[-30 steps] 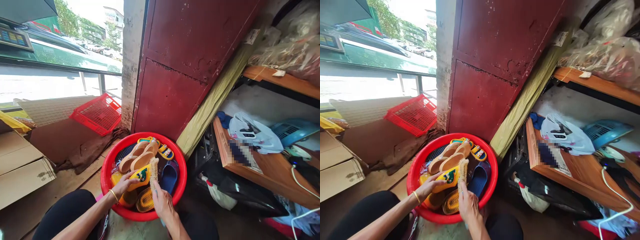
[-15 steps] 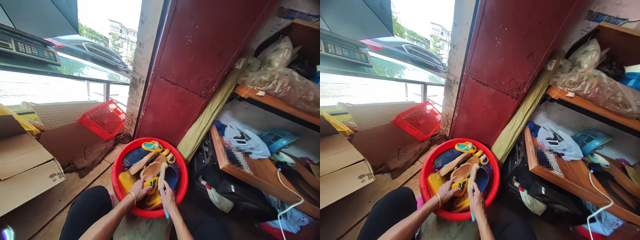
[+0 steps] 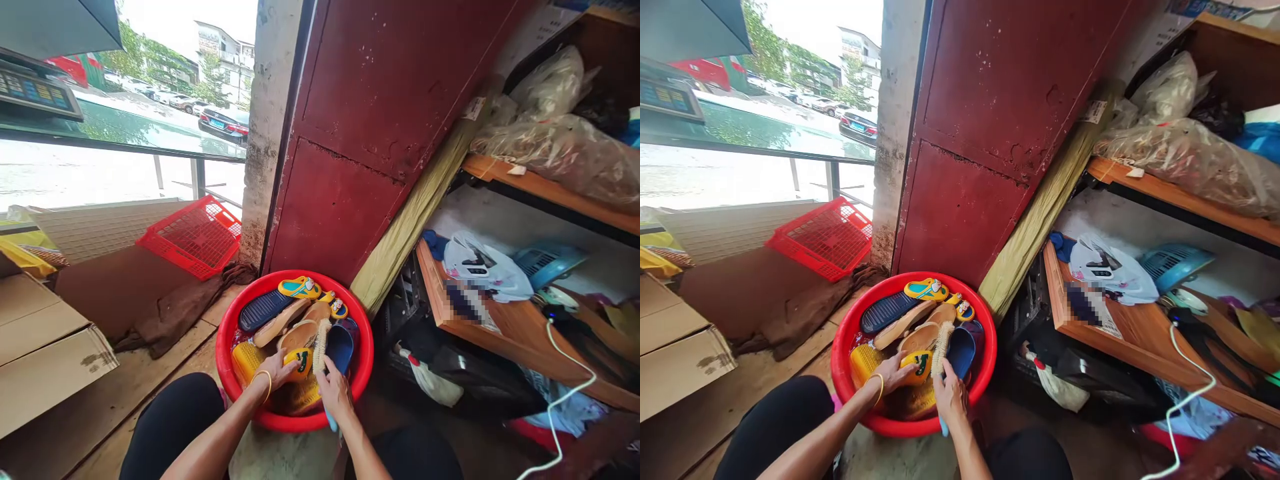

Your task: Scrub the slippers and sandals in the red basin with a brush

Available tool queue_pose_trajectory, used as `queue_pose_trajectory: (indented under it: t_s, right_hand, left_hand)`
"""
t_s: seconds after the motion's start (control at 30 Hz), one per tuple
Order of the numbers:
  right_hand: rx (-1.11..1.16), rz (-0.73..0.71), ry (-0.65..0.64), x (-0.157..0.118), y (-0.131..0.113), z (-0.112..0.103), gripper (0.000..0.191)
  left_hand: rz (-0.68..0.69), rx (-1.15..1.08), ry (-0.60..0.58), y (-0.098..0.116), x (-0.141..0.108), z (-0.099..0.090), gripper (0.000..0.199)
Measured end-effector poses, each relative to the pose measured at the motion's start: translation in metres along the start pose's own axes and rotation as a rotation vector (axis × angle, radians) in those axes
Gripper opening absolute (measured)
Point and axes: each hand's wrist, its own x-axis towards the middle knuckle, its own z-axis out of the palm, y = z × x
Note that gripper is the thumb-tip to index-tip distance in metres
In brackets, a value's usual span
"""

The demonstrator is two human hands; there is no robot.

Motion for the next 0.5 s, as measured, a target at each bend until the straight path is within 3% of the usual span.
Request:
queue_pose_trajectory:
  t_s: [0.27,0.4,0.5]
  right_hand:
    - [0.001,-0.060,-0.051,-0.003,-0.006,-0.008,0.056]
    - [-0.046,-0.166,-0.015,-0.004,0.003,0.001,0.051]
    - [-0.137,-0.228,-0.003,0.001,0.012,0.010,0.047]
  left_hand:
    - [0.092,0.041,-0.041,0.005,-0.013,0.001,0.068]
    - [0.136,-0.001,-0.032,0.002,-0.017,0.002,0.061]
    - [0.086,-0.128,0.020,0.002,-0.017,-0.001,0.060]
